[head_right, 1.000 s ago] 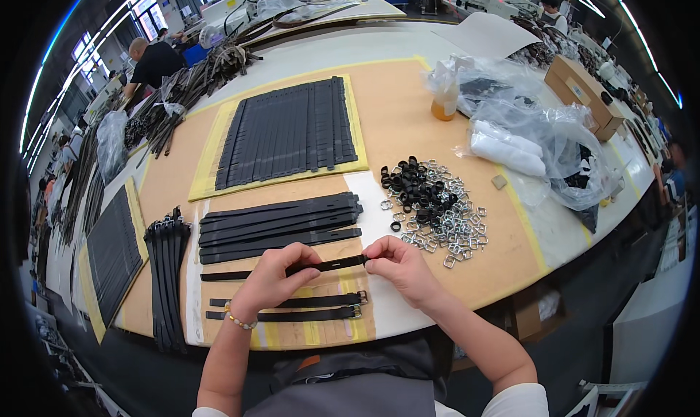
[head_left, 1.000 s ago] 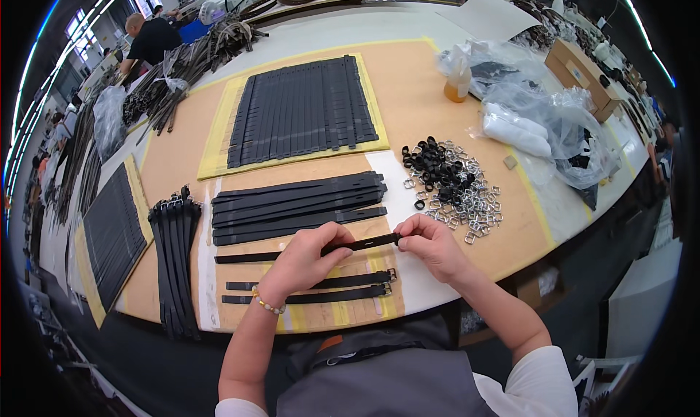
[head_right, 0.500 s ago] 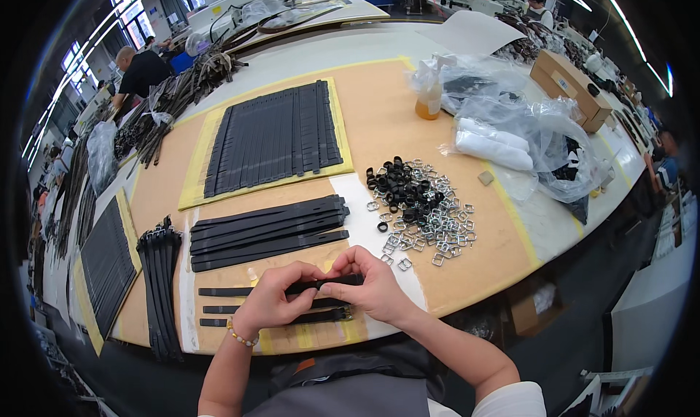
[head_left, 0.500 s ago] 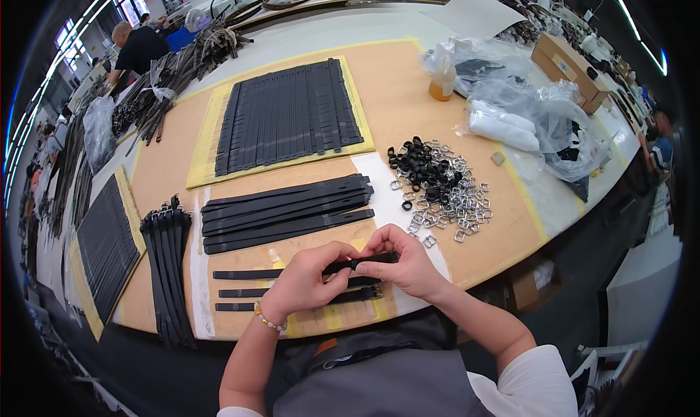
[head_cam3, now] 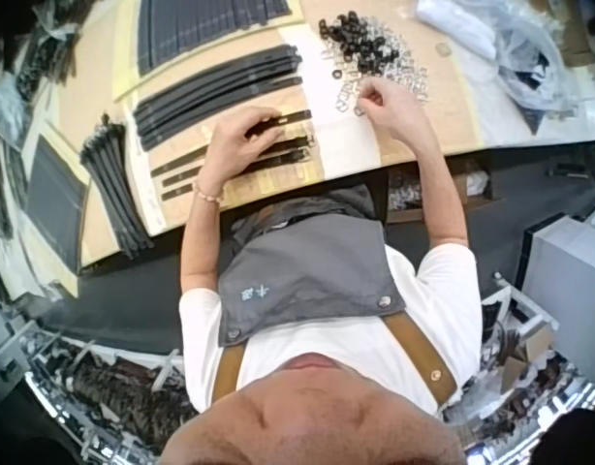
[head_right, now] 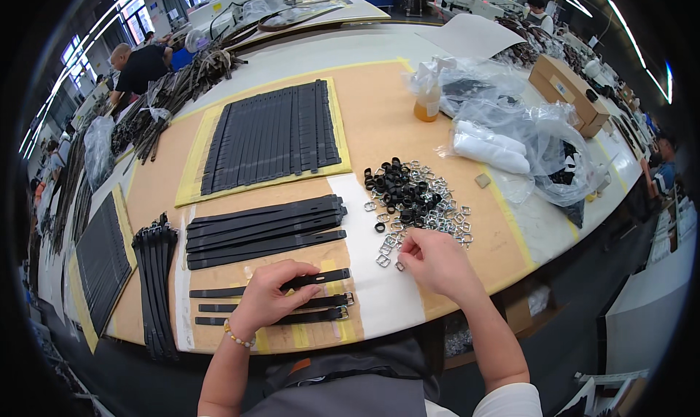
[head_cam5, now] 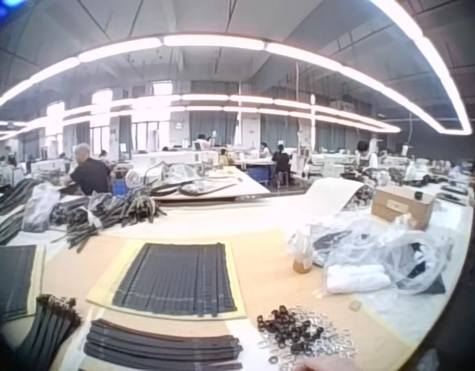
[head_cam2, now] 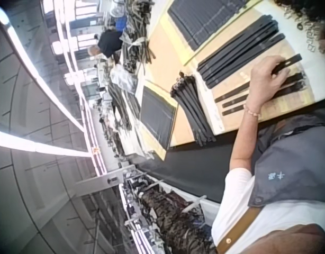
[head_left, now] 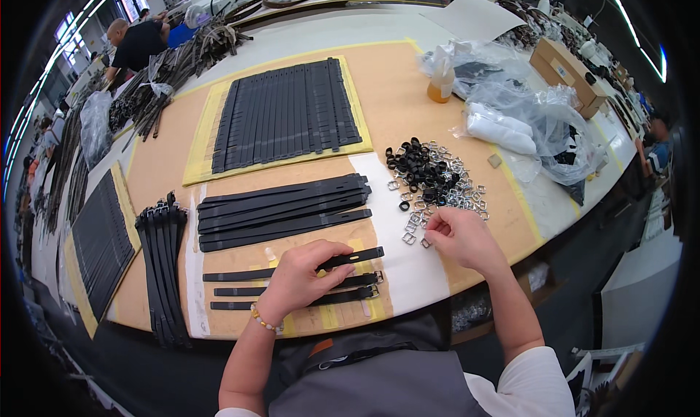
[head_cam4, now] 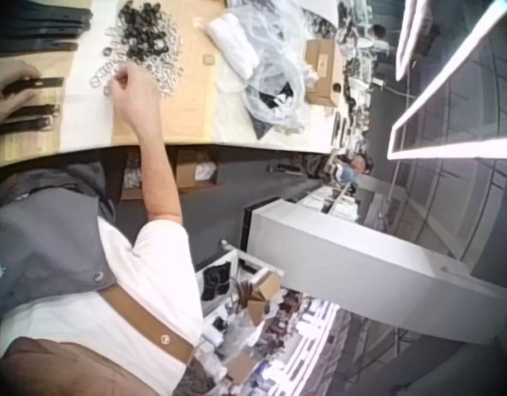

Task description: The person assembles straps by sliding loops and metal buckles onto the ends of each strap by hand on a workbench.

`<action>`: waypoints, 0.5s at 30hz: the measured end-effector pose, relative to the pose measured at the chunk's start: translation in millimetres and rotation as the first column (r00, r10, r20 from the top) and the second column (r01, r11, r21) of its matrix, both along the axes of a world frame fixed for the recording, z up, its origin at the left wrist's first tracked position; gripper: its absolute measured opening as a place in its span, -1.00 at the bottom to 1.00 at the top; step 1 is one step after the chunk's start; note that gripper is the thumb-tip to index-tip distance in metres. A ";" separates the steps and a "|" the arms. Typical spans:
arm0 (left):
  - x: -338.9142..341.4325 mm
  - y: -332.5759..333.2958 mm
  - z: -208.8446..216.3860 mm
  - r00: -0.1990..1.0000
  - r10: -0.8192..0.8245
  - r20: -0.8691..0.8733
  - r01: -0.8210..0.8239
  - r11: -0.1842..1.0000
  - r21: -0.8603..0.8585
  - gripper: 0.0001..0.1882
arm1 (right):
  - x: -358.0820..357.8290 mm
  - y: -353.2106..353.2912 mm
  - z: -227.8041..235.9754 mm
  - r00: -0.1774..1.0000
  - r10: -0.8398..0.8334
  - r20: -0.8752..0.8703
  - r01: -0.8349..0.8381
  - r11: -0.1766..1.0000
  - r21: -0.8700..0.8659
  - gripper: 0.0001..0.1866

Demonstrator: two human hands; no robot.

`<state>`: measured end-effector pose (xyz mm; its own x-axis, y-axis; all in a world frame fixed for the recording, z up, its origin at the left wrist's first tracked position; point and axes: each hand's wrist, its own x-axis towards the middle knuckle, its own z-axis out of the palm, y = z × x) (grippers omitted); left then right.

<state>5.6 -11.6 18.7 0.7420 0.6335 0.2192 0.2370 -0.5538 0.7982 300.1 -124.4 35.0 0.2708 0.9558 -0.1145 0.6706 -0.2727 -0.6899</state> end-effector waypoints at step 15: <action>0.9 -3.0 1.9 1.000 0.010 -0.006 -0.010 1.000 0.016 -0.75 | -16.7 -6.0 -3.9 0.990 0.001 0.138 0.021 0.986 -0.163 -0.76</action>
